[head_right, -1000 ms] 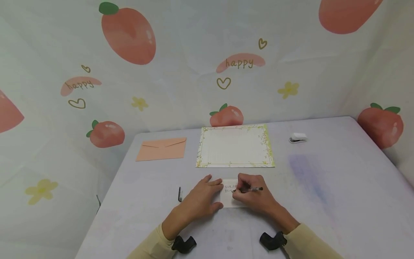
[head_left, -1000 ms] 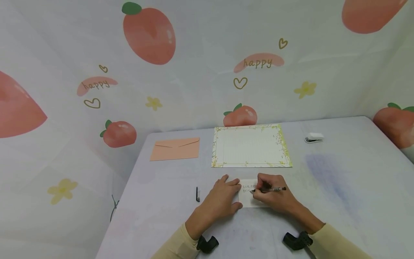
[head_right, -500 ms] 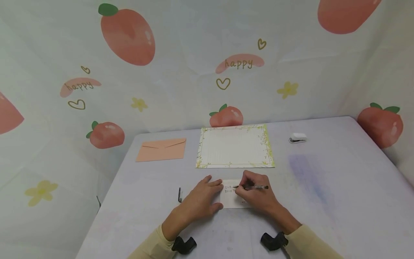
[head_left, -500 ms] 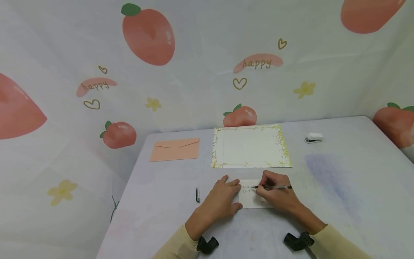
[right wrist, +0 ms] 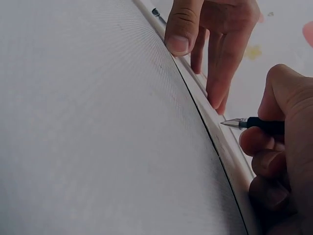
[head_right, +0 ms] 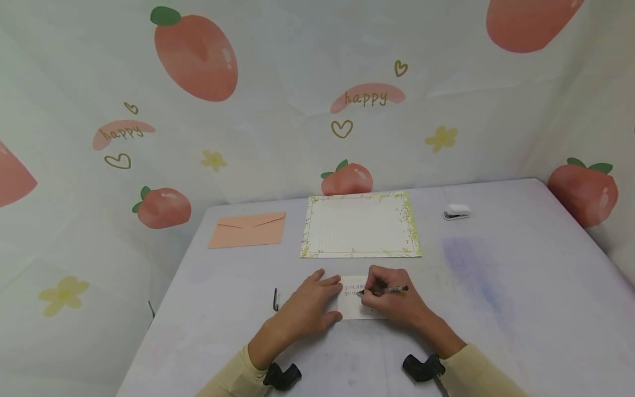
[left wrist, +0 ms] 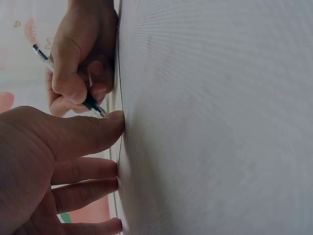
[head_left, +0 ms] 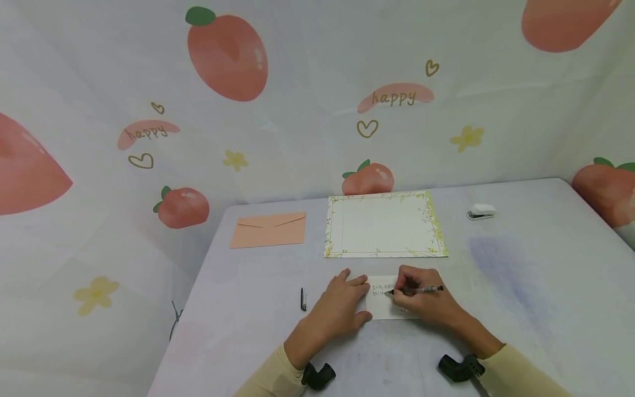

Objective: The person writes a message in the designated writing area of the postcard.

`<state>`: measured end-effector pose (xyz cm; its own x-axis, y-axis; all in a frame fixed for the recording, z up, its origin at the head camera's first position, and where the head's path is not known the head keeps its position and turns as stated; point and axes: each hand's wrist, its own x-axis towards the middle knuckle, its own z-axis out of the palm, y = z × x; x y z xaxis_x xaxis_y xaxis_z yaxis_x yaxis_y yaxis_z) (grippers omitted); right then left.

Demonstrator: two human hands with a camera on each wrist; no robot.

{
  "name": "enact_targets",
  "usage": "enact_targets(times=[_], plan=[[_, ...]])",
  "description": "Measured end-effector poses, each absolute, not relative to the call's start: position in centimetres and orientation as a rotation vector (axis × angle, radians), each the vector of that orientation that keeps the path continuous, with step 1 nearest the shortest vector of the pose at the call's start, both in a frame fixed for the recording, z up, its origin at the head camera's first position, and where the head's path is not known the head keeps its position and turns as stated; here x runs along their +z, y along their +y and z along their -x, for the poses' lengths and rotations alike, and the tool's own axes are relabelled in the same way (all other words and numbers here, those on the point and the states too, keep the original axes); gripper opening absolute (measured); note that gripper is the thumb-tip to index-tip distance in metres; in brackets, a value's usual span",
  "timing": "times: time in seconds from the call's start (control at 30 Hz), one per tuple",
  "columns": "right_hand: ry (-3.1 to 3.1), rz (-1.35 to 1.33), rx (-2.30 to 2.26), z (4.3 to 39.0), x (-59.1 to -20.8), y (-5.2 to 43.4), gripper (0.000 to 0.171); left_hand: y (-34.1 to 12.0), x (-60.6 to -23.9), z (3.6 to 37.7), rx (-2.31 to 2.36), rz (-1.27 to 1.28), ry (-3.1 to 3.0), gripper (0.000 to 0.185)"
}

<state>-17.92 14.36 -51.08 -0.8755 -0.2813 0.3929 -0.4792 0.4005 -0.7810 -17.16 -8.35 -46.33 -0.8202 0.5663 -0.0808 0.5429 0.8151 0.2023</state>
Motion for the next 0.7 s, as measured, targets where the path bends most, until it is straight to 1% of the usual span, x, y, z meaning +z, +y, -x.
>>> enact_targets(times=[0.43,0.53,0.7], plan=[[-2.454,-0.653,1.439,17.92,-51.16,14.29,0.036,-8.38,-46.34,17.07,0.266,-0.871,2.87,0.057],[-2.422,-0.552,1.469,18.0,-51.22,14.31,0.036,-8.35,-46.4,17.09,0.258,-0.87,2.87,0.057],[-2.357,-0.331,1.615,18.13,-51.33,14.52,0.028,-8.32,-46.51,17.08,0.266,-0.864,2.867,0.057]])
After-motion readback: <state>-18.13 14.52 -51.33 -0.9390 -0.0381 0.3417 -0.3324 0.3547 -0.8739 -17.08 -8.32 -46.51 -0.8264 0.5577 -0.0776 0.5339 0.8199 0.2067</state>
